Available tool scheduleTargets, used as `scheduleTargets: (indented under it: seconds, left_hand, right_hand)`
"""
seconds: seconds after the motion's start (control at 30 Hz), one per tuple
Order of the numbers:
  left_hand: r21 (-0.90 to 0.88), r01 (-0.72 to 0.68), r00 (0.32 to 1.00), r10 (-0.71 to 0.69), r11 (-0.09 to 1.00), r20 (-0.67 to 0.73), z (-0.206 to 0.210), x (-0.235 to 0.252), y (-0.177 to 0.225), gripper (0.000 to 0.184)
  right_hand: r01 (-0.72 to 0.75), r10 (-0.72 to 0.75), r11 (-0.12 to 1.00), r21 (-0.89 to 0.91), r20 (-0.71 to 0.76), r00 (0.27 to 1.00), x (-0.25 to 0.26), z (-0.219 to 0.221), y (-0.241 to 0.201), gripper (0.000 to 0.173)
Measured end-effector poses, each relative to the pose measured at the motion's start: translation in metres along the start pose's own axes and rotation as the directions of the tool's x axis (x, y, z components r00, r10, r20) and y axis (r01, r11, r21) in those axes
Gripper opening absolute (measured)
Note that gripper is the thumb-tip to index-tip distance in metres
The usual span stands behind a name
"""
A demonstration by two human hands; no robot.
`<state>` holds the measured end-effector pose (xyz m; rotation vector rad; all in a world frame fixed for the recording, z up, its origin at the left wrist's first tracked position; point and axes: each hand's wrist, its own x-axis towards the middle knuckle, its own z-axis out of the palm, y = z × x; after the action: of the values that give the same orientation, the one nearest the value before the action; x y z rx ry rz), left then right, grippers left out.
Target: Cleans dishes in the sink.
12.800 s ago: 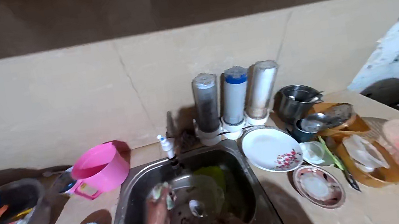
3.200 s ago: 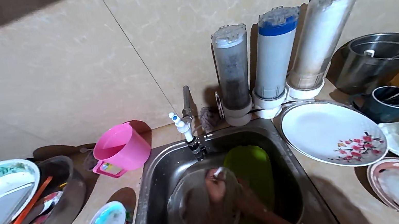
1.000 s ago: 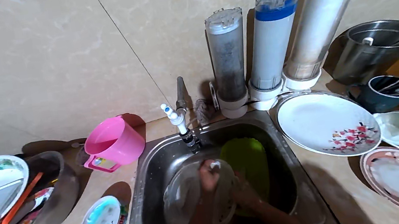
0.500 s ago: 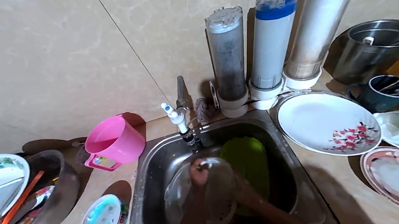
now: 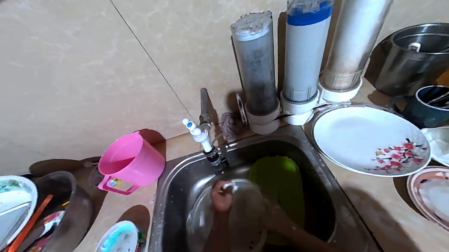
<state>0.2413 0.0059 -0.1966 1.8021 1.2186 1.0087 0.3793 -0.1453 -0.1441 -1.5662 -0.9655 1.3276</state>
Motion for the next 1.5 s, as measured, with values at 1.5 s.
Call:
scheduleTargets:
  seconds: [1.5]
  left_hand:
    - [0.236, -0.210, 0.795, 0.306, 0.949, -0.524, -0.087, 0.006, 0.069, 0.038]
  right_hand:
    - [0.667, -0.709, 0.686, -0.292, -0.061, 0.703, -0.009, 0.017, 0.015, 0.048]
